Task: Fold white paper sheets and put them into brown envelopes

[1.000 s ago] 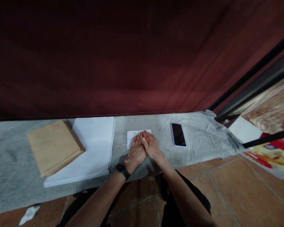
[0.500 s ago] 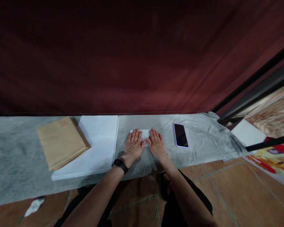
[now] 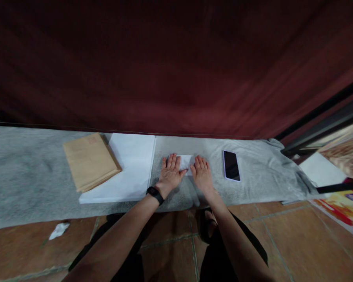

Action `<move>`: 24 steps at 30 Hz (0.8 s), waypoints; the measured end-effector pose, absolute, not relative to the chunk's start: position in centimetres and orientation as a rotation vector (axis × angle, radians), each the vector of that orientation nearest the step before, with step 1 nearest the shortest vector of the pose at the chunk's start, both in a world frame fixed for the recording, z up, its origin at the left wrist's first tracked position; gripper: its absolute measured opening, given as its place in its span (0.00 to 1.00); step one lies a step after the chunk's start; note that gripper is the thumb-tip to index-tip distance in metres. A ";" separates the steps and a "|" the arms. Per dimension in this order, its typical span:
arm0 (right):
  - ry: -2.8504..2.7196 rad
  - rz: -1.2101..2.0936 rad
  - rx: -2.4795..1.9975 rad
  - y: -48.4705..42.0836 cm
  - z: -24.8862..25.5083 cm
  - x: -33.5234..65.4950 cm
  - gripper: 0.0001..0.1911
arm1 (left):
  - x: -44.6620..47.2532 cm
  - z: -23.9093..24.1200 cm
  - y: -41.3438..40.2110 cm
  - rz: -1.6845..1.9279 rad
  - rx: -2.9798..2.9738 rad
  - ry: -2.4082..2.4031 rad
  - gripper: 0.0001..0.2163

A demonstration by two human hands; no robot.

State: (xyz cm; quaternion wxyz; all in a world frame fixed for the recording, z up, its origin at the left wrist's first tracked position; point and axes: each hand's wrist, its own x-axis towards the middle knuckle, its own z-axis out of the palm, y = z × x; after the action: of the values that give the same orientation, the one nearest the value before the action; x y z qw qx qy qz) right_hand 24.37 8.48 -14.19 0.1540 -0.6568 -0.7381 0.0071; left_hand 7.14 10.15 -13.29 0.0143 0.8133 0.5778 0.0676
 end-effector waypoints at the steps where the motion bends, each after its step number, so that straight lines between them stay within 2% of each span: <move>1: -2.136 0.035 -1.848 8.4 -14.1 24.2 0.31 | 7.2 -13.1 10.1 0.201 2.525 1.797 0.33; 10: -2.314 0.234 -1.748 8.1 -13.4 22.7 0.30 | 7.1 -12.5 10.1 0.114 2.518 1.773 0.31; 24: -2.216 0.076 -1.873 9.5 -14.0 22.7 0.28 | 7.4 -13.2 10.7 0.276 2.572 1.646 0.27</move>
State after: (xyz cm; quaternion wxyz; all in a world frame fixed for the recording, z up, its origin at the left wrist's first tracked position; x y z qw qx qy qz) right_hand 22.70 9.50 -13.95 0.1193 -0.6409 -0.7579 0.0259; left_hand 7.40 10.73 -13.22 0.0378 0.8381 0.5366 0.0901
